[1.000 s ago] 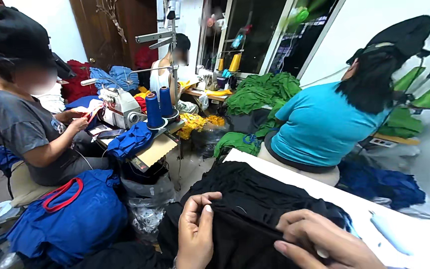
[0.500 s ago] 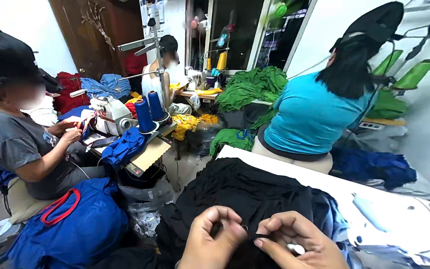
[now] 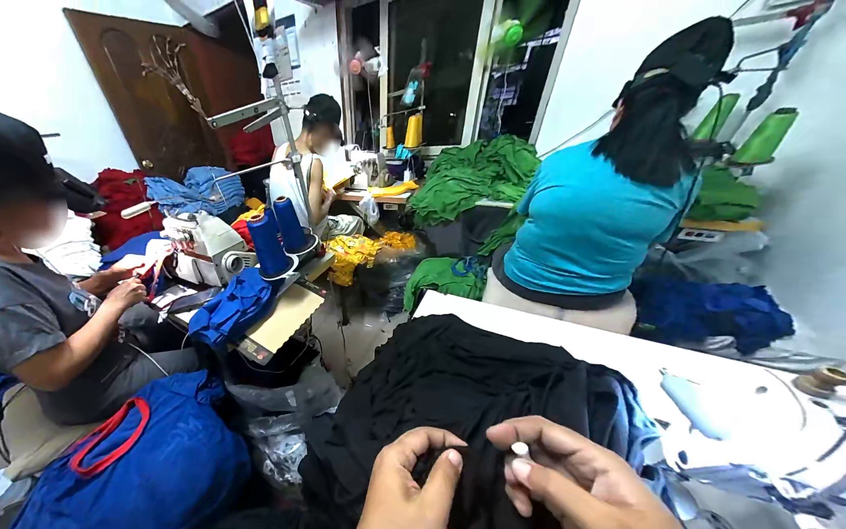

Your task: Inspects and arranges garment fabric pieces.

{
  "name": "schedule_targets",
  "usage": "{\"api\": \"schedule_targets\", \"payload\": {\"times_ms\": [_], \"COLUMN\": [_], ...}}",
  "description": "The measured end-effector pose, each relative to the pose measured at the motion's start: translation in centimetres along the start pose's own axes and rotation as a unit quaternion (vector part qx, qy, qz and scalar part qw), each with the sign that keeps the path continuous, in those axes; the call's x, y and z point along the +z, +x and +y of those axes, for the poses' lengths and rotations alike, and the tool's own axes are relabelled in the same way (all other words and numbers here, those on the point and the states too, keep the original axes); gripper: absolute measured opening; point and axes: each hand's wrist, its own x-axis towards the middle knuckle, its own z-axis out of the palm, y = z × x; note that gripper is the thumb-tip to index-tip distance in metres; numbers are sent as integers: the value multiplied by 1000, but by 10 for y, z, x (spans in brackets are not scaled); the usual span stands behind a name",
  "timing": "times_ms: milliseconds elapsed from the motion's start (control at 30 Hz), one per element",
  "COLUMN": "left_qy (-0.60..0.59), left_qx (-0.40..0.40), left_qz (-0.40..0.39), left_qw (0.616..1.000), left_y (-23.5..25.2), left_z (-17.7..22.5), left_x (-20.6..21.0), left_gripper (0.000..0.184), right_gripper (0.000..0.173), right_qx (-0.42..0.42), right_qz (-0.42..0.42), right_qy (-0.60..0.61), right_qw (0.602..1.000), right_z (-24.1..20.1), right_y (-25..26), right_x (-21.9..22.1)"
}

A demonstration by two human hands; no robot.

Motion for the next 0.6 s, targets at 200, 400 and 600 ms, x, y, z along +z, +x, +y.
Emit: {"api": "schedule_targets", "payload": {"times_ms": [200,400,600], "left_qy": [-21,-22,-35], "left_qx": [11,26,19], "left_qz": [9,19,33], "left_qw": [1000,999,999], "left_y": [0,-1,-4], "left_z": [-3,-6,-10], "left_x": [2,6,16], "left_gripper": [11,9,9], "right_gripper": [28,23,19], "right_qx": [-76,-96,-113], "right_qz": [71,111,126], "right_qy": [-90,-70,-85], "right_qw": [991,987,982], "right_z": [8,11,13], "right_y": [-5,-6,-1], "right_x": [24,35,44]}}
